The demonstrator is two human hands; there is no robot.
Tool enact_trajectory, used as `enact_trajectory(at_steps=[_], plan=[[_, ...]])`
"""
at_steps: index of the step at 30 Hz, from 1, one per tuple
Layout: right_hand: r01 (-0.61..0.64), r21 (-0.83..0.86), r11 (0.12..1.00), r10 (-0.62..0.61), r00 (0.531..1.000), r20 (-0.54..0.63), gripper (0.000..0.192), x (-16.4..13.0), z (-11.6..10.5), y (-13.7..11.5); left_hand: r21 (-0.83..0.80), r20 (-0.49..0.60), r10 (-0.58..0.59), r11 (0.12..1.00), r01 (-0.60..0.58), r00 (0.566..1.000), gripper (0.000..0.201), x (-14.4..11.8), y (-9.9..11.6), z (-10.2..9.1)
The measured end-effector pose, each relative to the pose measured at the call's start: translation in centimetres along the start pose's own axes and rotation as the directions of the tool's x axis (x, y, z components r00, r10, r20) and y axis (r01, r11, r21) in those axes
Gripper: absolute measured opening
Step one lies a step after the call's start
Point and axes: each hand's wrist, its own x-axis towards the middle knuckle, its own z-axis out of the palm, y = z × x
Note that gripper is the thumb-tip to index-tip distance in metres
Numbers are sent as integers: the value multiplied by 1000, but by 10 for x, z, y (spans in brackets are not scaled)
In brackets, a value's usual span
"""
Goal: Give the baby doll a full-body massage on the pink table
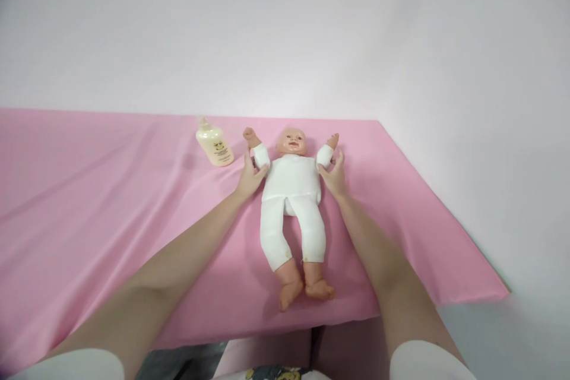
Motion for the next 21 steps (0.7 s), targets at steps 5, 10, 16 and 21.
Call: enact_trajectory(at_steps=[5,10,16,21], plan=[[210,-74,975,-217,970,-105,81,-3,0,-10,76,-72,267,962,-261,961,75,-2,4,1],[316,-204,926,-321,947,9,71,-10,2,-13,105,-22,358,929,-354,934,73,-6,8,0],[386,-260,885,-379,922,79,57,-11,2,-19,144,-8,335,933,-331,942,74,-6,6,1],[356,-262,897,-317,931,178,55,-6,3,-16,95,40,248,964,-250,968,88,0,-7,8]])
